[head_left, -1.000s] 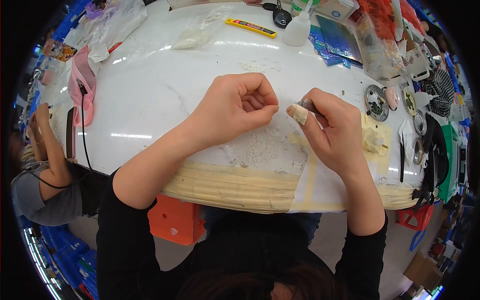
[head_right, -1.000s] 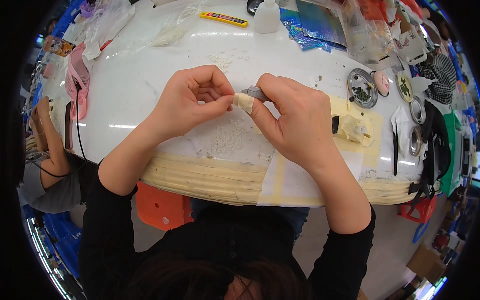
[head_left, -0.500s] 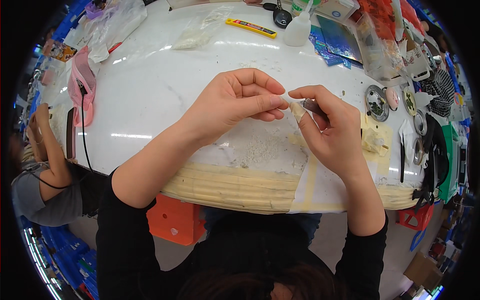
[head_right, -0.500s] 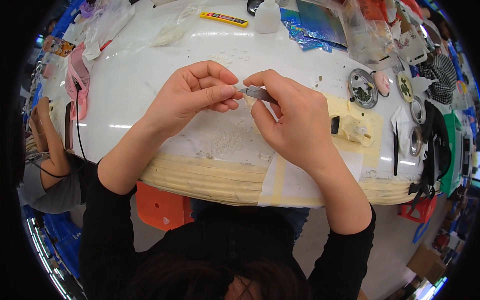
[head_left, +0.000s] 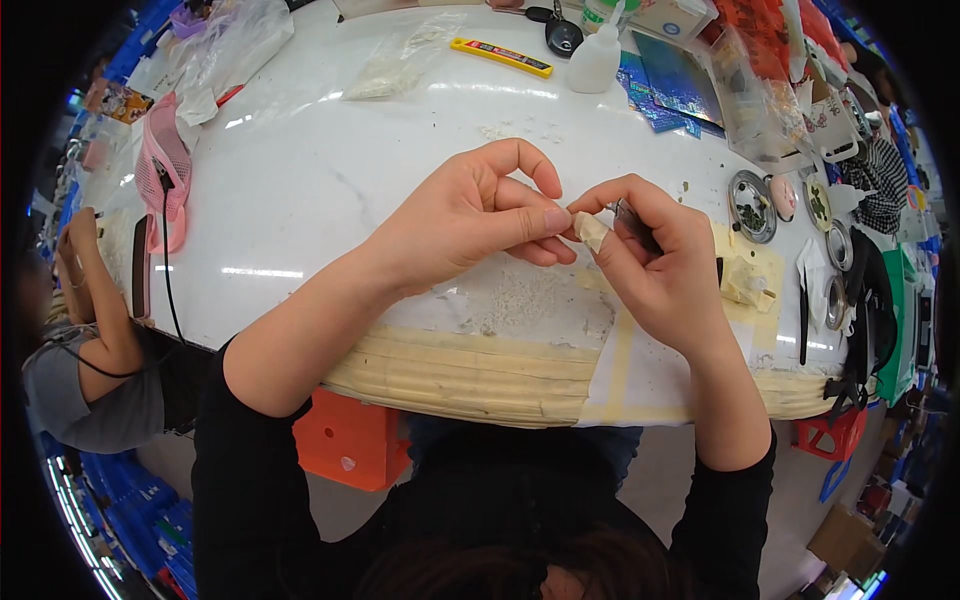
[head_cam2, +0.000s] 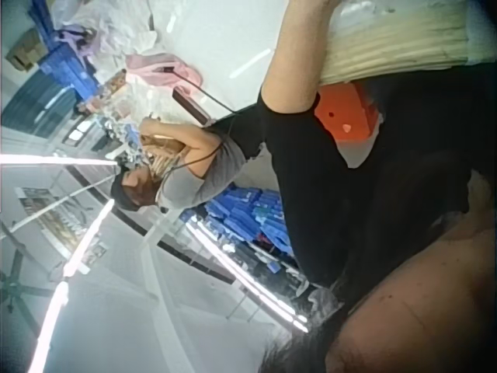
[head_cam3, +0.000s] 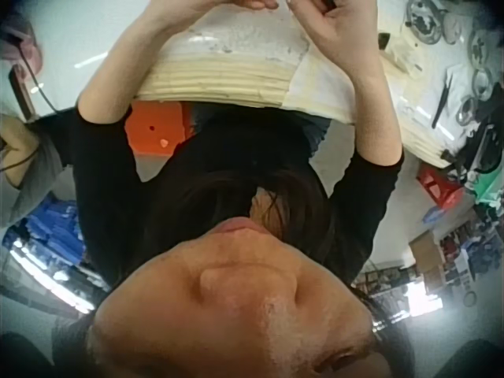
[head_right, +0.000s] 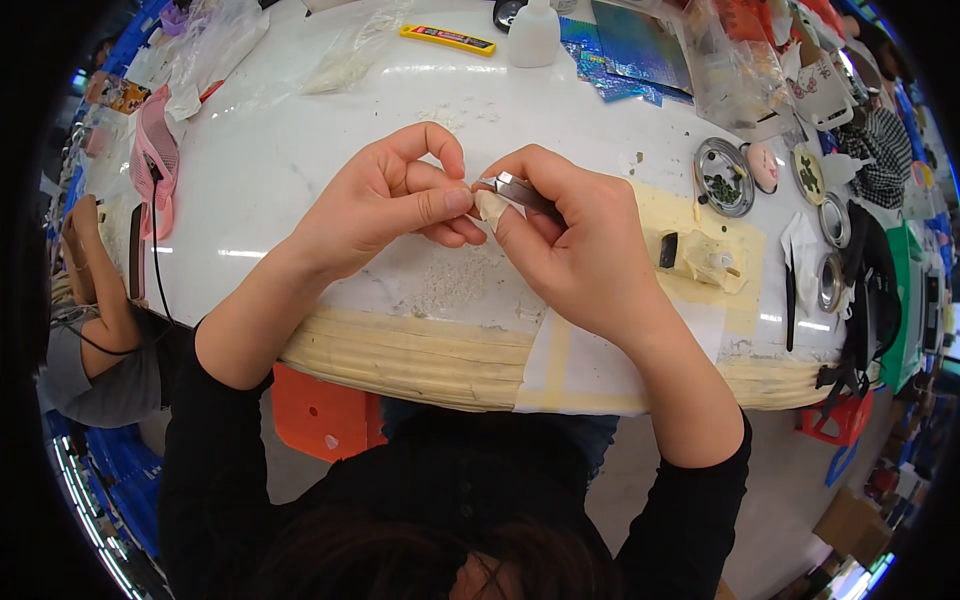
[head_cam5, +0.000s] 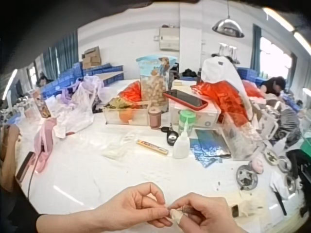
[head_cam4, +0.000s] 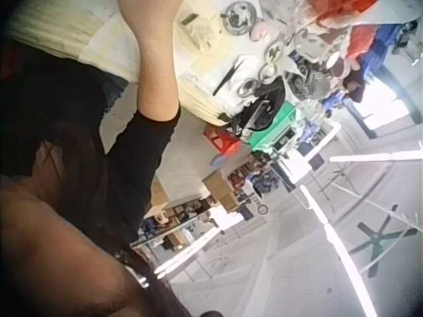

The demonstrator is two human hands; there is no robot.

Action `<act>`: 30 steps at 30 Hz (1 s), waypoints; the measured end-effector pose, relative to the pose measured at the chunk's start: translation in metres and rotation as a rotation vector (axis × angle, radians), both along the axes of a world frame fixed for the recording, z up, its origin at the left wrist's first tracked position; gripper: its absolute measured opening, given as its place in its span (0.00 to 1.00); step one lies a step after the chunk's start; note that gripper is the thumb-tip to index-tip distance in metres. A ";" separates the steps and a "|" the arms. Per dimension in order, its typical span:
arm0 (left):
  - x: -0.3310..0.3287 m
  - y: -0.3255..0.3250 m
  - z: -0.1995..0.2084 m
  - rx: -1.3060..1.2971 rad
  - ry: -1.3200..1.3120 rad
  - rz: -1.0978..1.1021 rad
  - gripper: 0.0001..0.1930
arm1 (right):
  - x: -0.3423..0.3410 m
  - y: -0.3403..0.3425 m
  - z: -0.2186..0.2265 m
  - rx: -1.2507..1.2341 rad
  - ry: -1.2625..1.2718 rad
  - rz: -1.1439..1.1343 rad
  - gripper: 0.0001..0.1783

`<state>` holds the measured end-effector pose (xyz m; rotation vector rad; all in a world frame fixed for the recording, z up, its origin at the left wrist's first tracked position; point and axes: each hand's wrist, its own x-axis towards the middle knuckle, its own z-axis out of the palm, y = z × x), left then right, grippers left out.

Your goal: Cleaning or assembling a small plastic toy component using a metal tool.

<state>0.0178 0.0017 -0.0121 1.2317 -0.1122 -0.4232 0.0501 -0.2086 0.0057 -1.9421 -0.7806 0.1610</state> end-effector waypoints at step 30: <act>-0.006 -0.005 -0.001 0.247 -0.268 0.119 0.05 | -0.001 0.002 -0.004 0.023 -0.023 -0.009 0.05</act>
